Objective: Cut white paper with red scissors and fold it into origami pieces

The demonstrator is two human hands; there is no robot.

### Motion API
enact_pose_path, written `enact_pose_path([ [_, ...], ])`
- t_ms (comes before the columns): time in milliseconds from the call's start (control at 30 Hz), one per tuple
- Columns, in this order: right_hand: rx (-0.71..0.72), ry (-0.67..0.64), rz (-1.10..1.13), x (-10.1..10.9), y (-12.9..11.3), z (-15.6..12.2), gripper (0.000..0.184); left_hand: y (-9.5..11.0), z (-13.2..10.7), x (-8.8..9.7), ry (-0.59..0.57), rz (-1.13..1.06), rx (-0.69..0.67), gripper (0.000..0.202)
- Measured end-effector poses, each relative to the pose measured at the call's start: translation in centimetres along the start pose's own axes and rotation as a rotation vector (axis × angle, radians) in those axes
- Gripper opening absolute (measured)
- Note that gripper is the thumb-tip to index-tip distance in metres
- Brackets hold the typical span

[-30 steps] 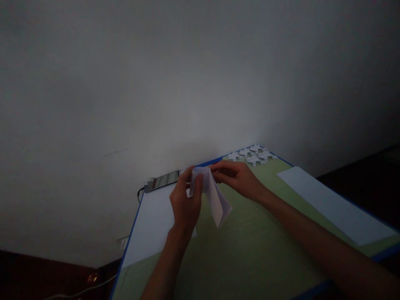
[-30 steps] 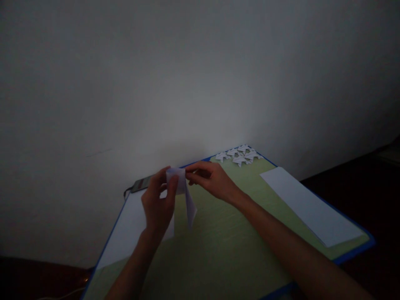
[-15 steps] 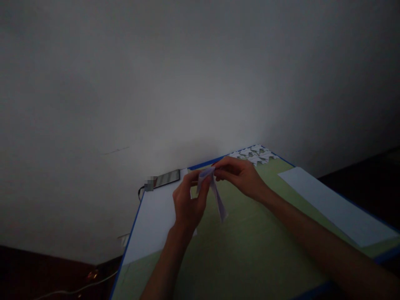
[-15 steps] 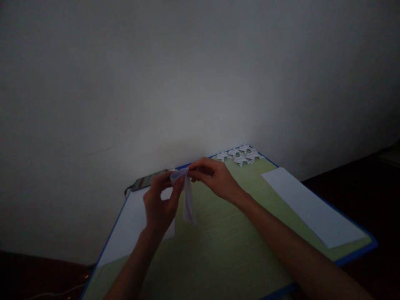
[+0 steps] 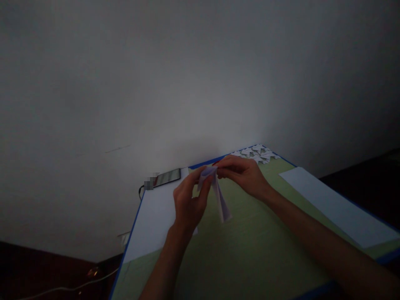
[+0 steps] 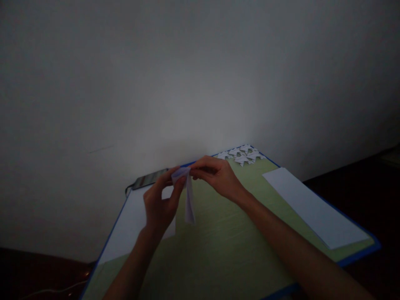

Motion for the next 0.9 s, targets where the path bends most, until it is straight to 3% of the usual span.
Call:
enact_pose_path([
  [333, 0.001, -0.008, -0.045, -0.1, -0.2, -0.1, 0.012, -0.3, 0.2, -0.1, -0.025, -0.028, 0.053, 0.022],
  [667, 0.128, 0.004, -0.269, 0.1, -1.6, -0.2, 0.011, -0.3, 0.8, 0.2, -0.097, -0.103, 0.073, 0.012],
  [900, 0.140, 0.048, -0.324, 0.4, -1.8, -0.2, 0.011, -1.4, 0.7, 0.2, -0.061, -0.095, 0.123, 0.007],
])
Point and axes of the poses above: each hand's wrist, its own z-axis towards the middle knuckle, its own x-axis out of the back of the hand, y = z × x, the point moved 9 cm from there along z, towards the middle knuckle, and after that the axes turned 15 degrees about z, right-handed, at the moved point
